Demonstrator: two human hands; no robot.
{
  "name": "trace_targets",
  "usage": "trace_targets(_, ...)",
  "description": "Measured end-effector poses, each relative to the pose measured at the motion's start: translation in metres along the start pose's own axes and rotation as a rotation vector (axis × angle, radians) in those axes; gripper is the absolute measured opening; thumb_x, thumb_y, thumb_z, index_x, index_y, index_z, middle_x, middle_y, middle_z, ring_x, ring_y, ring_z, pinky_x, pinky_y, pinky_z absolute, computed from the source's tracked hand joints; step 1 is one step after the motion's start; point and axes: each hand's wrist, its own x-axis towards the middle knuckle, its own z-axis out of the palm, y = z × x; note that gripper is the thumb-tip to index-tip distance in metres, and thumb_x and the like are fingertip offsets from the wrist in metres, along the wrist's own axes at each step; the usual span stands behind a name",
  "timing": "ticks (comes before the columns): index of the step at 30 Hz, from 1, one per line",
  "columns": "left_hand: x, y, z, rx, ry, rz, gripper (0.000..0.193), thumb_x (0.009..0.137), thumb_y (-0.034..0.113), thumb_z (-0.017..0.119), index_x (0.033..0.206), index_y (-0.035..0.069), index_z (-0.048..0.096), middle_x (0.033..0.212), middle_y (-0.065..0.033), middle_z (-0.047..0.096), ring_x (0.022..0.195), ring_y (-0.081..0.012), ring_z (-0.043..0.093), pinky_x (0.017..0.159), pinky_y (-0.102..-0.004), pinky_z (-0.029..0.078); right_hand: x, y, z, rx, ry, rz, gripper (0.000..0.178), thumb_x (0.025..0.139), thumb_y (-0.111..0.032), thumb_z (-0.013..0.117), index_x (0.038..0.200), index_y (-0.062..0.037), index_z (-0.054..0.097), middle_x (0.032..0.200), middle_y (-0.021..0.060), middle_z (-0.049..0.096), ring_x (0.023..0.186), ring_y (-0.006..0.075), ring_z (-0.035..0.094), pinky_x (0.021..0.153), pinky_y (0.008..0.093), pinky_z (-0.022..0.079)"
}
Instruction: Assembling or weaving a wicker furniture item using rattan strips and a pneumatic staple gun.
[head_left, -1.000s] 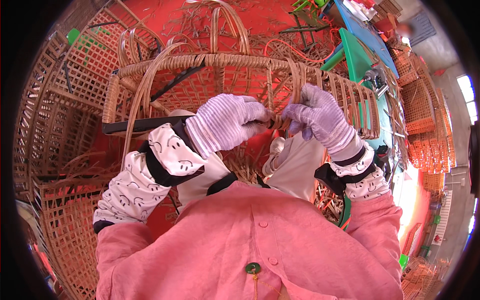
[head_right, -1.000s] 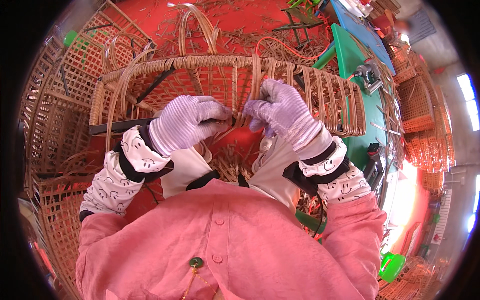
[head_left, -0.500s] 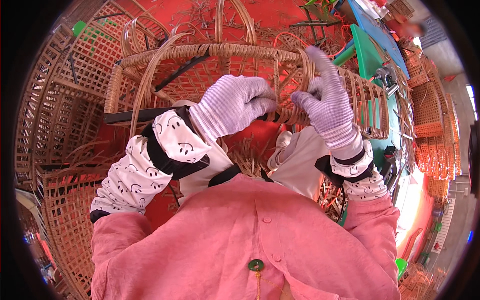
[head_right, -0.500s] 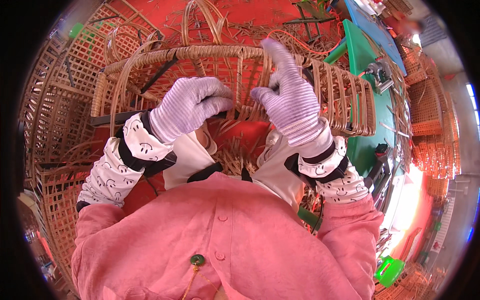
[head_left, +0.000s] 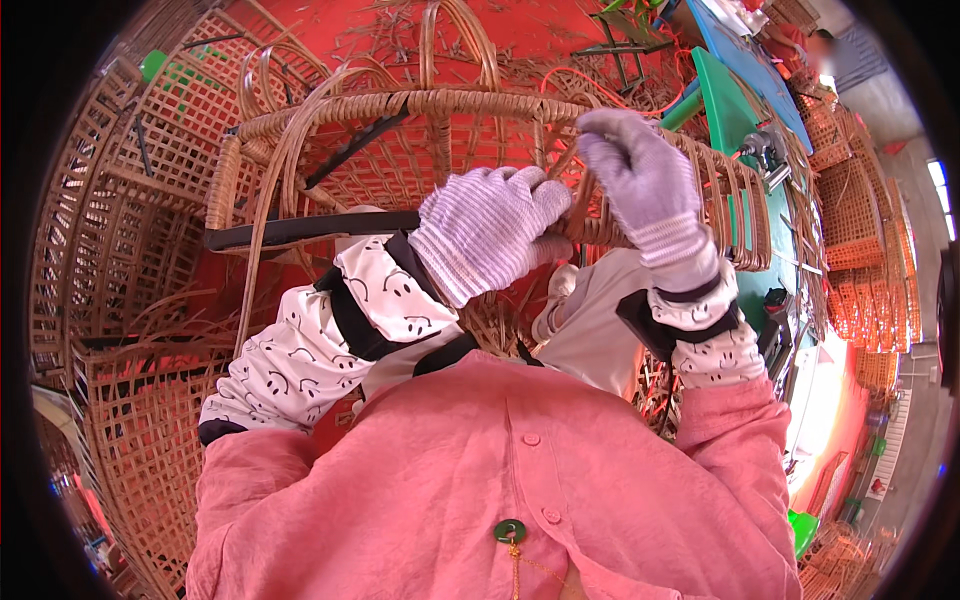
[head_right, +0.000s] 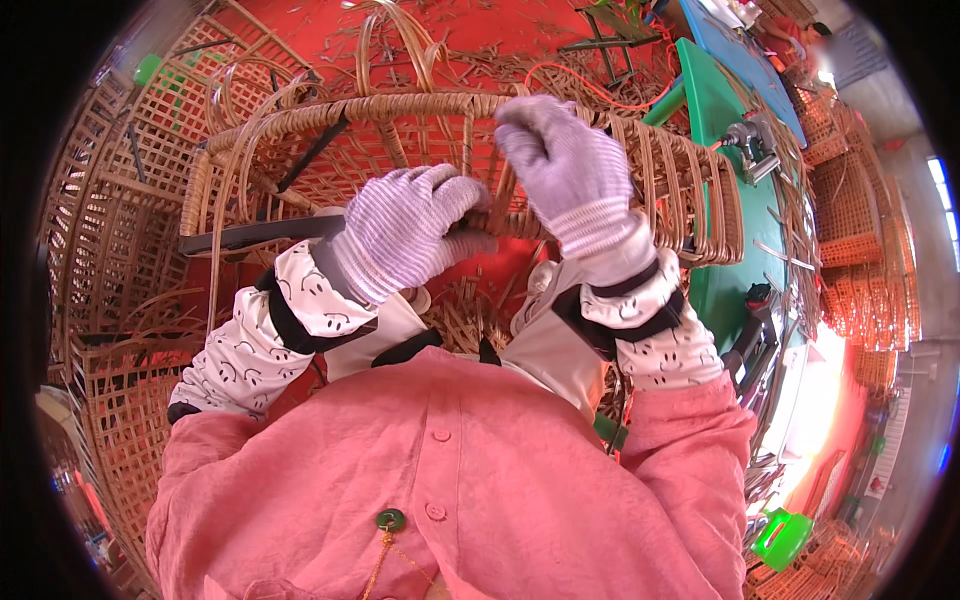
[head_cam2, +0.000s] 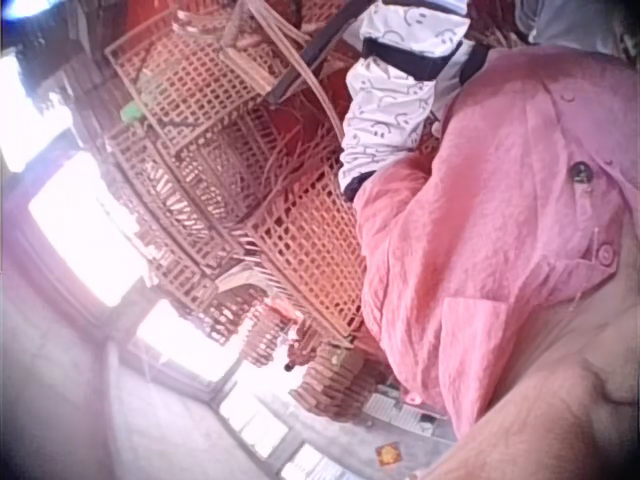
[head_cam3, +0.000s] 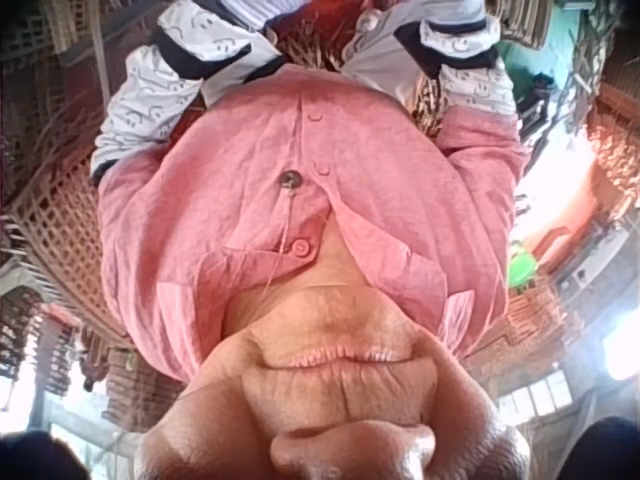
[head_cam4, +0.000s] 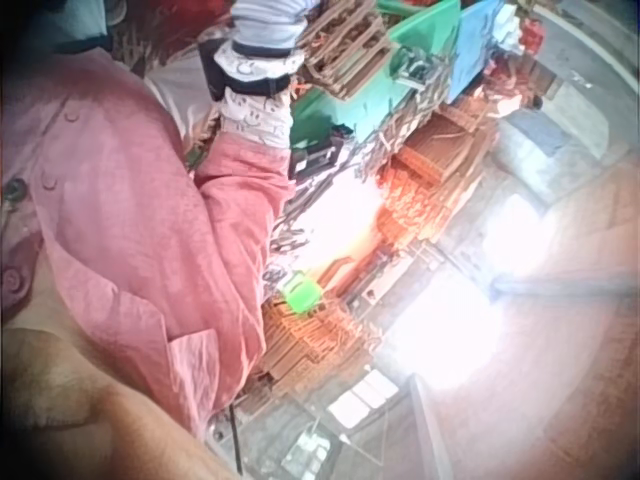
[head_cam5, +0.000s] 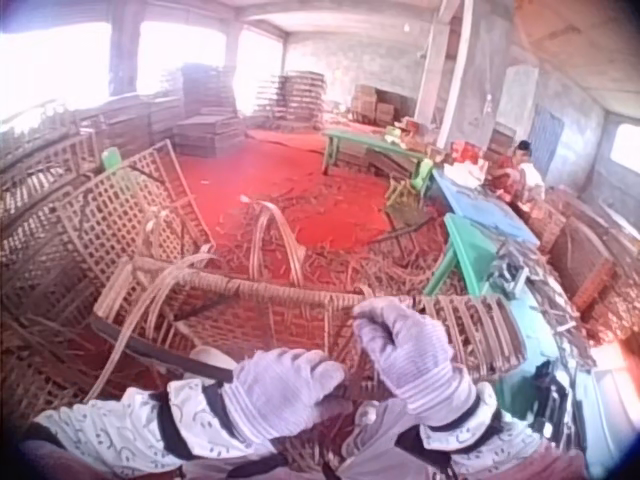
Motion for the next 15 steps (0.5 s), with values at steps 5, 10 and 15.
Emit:
trace_targets(5,-0.004,0.0,-0.002,-0.007,-0.008,-0.013,0.032,0.068,0.037,0.067,0.084,0.011,0.056,0.076,-0.0074,0.058,0.069,-0.0273,0.059,0.059,-0.0378,0.048,-0.023,-0.02,-0.038,-0.195,-0.039,-0.268,0.031,0.074,-0.023,0.067,0.099,-0.0079,0.058,0.085,0.0115,0.062,0.072,0.0285,0.06,0.059,0.0349,0.047)
trace_targets(10,-0.003,-0.004,-0.009,-0.186,-0.057,-0.047,0.027,0.069,0.027,0.068,0.085,0.009,0.057,0.08,-0.0099,0.059,0.073,-0.0308,0.059,0.061,-0.0389,0.049,-0.042,-0.025,-0.01,-0.124,-0.19,-0.383,0.047,0.066,-0.028,0.072,0.107,-0.0103,0.055,0.087,0.0073,0.061,0.075,0.0258,0.057,0.07,0.0357,0.043)
trace_targets(15,-0.008,-0.013,-0.021,-0.428,-0.17,-0.078,0.024,0.065,0.006,0.066,0.088,0.004,0.059,0.08,-0.0126,0.062,0.075,-0.0285,0.061,0.066,-0.0334,0.049,-0.041,-0.025,-0.006,-0.395,-0.259,-0.302,0.052,0.063,-0.041,0.071,0.103,-0.0125,0.055,0.082,0.0019,0.061,0.077,0.0228,0.057,0.078,0.0379,0.038)
